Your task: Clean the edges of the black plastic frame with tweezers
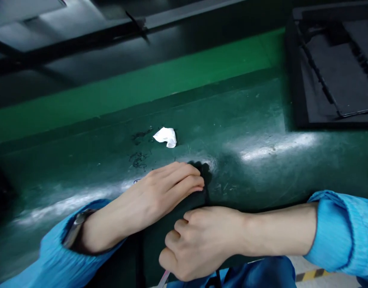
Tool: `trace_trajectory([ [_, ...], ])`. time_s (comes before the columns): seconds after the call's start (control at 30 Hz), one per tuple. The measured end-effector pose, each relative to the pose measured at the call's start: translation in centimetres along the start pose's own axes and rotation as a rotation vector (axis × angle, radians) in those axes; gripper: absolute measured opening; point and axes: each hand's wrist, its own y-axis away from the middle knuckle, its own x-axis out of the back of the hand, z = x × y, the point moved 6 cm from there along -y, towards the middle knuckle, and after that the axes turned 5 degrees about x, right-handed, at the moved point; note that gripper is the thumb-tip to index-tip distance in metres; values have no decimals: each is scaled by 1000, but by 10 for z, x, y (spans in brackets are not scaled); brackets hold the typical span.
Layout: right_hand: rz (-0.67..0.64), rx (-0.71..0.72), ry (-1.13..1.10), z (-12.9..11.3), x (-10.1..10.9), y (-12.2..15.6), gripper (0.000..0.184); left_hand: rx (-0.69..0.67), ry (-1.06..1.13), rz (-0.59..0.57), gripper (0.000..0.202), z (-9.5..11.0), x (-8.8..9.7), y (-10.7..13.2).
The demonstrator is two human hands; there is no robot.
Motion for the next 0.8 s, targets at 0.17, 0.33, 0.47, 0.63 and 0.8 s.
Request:
trace_trajectory([
  [0.17,58,6,-22,1,2,0,23,13,-35,-42,24,4,-8,-4],
  [0.33,91,5,-5,2,2,0,23,-27,-178,18,23,9,-17,-7],
  [0.47,104,-36,-10,3,2,2,21,-18,-218,26,25,8,-22,-8],
  [0.63,70,-83,-23,4,1,6,20,-18,-207,32,30,4,-20,-6],
  [0.8,92,-112,-6,6,3,6,20,2,-188,8,28,2,-19,-2],
])
